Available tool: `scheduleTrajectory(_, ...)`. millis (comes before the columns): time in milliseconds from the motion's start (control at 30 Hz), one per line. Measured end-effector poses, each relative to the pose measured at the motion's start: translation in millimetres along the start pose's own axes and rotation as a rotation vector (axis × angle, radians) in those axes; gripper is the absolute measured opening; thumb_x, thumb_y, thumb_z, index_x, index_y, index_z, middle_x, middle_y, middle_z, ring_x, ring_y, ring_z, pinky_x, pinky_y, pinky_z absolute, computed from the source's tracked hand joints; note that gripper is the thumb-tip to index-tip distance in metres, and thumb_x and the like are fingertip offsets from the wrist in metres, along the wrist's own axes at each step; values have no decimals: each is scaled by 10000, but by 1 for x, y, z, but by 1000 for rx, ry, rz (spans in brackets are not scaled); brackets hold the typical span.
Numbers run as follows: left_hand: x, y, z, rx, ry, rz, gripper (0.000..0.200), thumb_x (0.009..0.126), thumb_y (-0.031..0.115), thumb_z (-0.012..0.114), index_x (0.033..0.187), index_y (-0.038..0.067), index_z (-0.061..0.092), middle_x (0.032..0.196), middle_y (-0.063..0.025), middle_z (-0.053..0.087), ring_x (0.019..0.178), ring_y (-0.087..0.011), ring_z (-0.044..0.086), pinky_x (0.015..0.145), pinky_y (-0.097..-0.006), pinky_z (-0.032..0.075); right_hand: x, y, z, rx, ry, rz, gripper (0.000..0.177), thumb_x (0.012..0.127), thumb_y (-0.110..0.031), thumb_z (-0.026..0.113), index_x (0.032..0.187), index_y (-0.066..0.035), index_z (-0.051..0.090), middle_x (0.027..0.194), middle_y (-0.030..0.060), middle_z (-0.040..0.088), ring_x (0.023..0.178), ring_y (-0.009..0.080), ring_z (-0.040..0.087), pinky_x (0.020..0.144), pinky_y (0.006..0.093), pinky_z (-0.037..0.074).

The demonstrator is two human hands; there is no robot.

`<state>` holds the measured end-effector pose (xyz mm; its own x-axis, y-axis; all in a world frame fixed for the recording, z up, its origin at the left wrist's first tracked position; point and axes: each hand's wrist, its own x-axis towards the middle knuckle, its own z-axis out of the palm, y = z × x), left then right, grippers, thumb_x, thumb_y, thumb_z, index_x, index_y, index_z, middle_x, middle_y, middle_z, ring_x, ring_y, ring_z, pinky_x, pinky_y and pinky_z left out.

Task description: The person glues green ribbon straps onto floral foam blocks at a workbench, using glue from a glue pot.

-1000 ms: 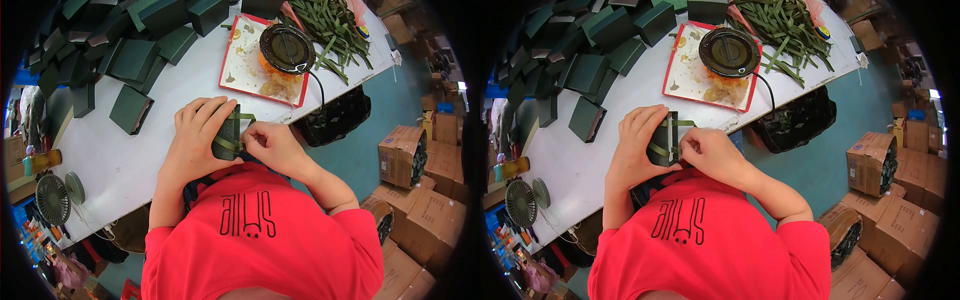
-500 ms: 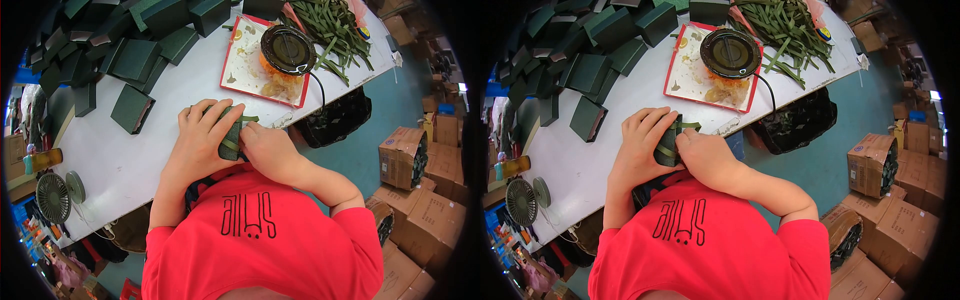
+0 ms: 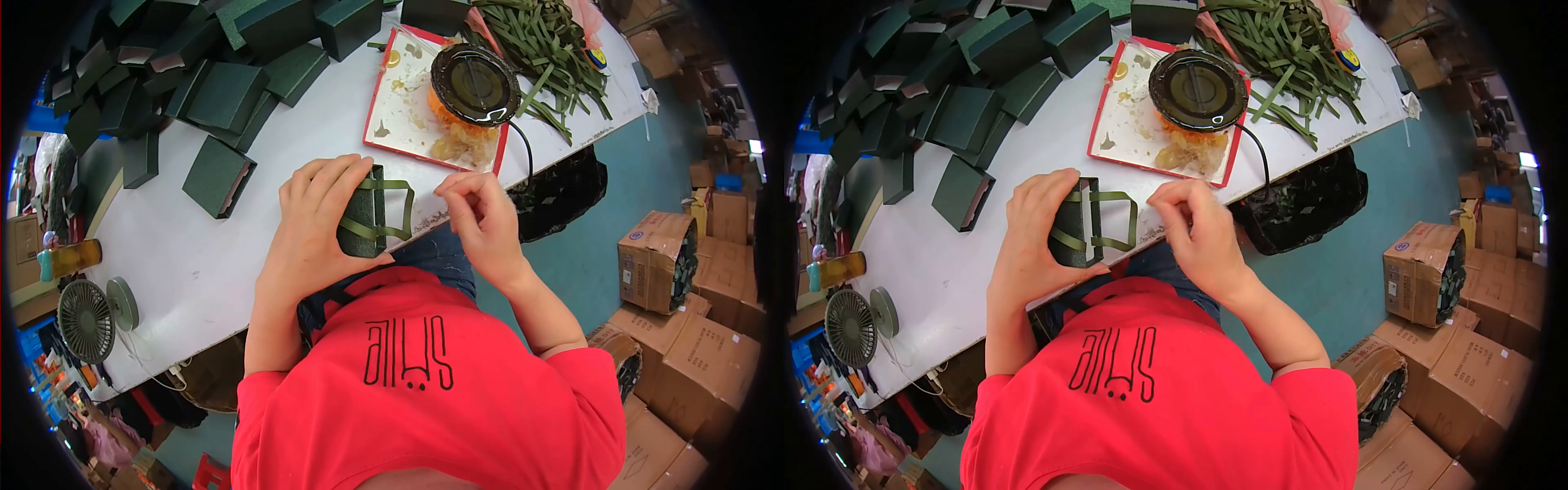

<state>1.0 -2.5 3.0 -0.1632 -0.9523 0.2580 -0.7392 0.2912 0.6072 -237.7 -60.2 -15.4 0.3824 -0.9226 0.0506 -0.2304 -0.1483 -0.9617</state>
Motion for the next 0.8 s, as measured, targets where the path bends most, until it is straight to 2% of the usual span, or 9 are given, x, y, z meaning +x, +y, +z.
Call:
scheduleTrajectory(133,2,3,2,7,-12,21,1032,532,326,958,1423,75,500,1395,-120,546,1296,-362,474,1077,-471,369,-2,-18,7,-187,-209,-135,85,931,-58,676,983,-31,614,932,118,634,750,285,645,660,363,524)
scheduleTrajectory(233,4,6,2,20,-27,26,1012,535,319,952,1413,76,513,1394,-112,548,1293,-359,478,1078,-475,362,2,-7,21,-261,-240,-303,125,895,-70,699,994,-47,627,916,128,628,775,327,654,663,409,527)
scheduleTrajectory(467,3,12,4,101,-59,56,947,534,295,935,1376,79,559,1387,-100,551,1295,-347,482,1080,-480,347,-1,-17,29,-646,-355,-345,96,860,-77,644,908,-26,579,888,132,568,753,308,645,624,380,546)
scheduleTrajectory(567,0,9,11,116,-54,58,957,524,281,937,1378,78,556,1389,-99,549,1295,-348,481,1075,-487,350,-1,-15,32,-733,-378,-350,105,847,-73,619,922,-21,566,887,146,565,786,328,642,647,405,552)
scheduleTrajectory(667,1,10,9,71,-58,26,977,525,281,943,1390,78,539,1394,-101,545,1294,-348,480,1073,-484,356,-2,-11,29,-587,-397,-222,116,874,-60,621,957,-16,554,891,168,571,812,347,639,663,425,539)
scheduleTrajectory(767,-1,4,7,-6,-23,-11,1026,497,302,948,1416,129,527,1408,-81,518,1290,-329,463,1055,-495,346,5,8,21,-239,-202,-198,125,911,-55,624,987,-12,535,898,189,577,789,359,617,654,422,513)
scheduleTrajectory(800,-1,4,6,-12,-20,-16,1039,492,304,952,1420,125,522,1409,-82,517,1291,-330,461,1058,-491,346,7,13,15,-184,-144,-212,113,969,-73,614,988,-10,522,871,152,593,711,264,596,618,369,485)
